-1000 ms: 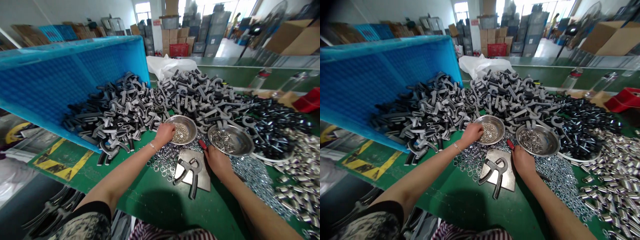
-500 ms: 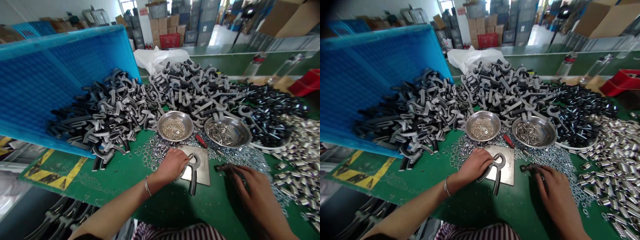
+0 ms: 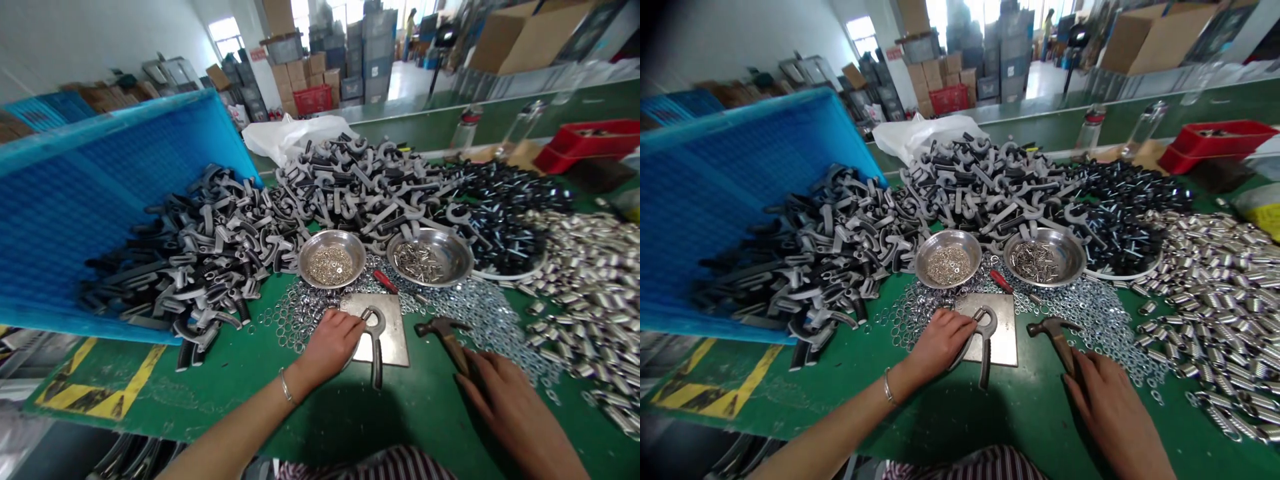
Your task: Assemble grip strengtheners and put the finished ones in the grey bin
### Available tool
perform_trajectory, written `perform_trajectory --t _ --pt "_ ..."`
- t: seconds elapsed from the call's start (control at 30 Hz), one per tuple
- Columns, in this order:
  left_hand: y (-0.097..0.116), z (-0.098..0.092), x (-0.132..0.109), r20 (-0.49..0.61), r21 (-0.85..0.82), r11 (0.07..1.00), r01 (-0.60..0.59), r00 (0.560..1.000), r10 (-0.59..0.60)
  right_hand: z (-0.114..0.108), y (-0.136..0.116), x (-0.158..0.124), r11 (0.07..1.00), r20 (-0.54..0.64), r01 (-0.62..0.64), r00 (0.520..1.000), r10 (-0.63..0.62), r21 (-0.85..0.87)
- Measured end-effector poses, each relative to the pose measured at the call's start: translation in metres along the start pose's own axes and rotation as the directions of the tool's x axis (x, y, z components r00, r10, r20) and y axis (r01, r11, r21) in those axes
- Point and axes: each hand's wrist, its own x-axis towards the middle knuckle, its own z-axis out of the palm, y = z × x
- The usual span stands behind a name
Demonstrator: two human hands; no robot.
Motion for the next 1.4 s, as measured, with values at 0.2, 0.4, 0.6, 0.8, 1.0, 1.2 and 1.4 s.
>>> perform_trajectory --t 0.2,0.4,0.6,0.8,1.0,1.2,1.4 --pt "0.003 0.002 -0.014 0.052 0.114 0.993 -0.038 0.998 0.032 -0.009 -0.005 0.003 0.971 0.113 -0.123 0.988 0.102 0.204" --pt "0.01 0.003 -0.013 0.092 0.151 0.988 -0.037 0.995 0.023 -0.038 -0.021 0.01 0.597 0.497 -0.525 0.836 0.231 0.606" --pt "0.011 -0.001 -0.009 0.052 -0.08 0.989 0.125 0.991 -0.121 -0.054 -0.035 0.001 0.465 0.582 -0.611 0.782 0.225 0.641" --pt "0.006 -0.008 0.0 0.007 -0.398 0.869 0.294 0.948 -0.318 -0.072 -0.048 0.019 0.792 0.353 -0.258 0.934 0.058 0.553" --pt "-0.014 -0.013 0.005 0.092 -0.271 0.923 0.274 0.962 -0.259 -0.088 -0.084 0.044 0.894 0.26 -0.045 0.962 -0.081 0.446" --pt "-0.029 -0.019 0.015 0.142 -0.227 0.953 0.199 0.975 -0.17 -0.074 -0.1 0.065 0.958 0.378 0.073 0.908 -0.178 0.276" --pt "-0.03 -0.017 0.015 0.133 -0.225 0.955 0.194 0.977 -0.167 -0.07 -0.095 0.076 0.951 0.349 0.031 0.926 -0.143 0.308"
